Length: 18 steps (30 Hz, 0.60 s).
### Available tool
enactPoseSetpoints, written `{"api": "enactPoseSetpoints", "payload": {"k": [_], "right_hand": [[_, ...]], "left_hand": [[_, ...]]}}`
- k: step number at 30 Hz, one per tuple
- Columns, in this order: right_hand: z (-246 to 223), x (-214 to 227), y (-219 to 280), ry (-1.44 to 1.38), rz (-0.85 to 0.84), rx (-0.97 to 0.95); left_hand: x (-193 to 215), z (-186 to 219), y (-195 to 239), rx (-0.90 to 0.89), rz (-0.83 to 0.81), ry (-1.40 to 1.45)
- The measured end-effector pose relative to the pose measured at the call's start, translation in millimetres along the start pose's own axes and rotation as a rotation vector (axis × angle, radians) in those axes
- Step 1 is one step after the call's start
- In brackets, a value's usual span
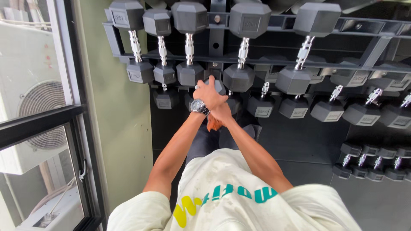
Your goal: The person wipes a rack of dumbbells with an orange cloth. They systematically clean the handles and weights of each dumbbell, moving along the rack from one end to the other.
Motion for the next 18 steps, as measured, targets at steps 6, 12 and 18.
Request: {"api": "enactPoseSetpoints", "payload": {"k": [6,12,18], "right_hand": [[-67,39,31,0.084,0.073,0.108],[-144,106,-35,0.064,0.168,0.113],[-134,138,-124,0.085,0.32,-0.029]], "left_hand": [[47,8,0,-0.054,0.161,0.146],[118,17,-2,-0.615,0.639,0.376],[71,-49,-30,-0.439,0.594,0.427]]}}
Point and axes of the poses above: each hand's wrist, its own y-axis away from the middle knuckle, its own x-axis out of the back of the hand, z = x × y, the point moved 5 cm from there along -y, towards the middle knuckle, and after that the axes turned 10 degrees about -z, right-handed, at the moved point
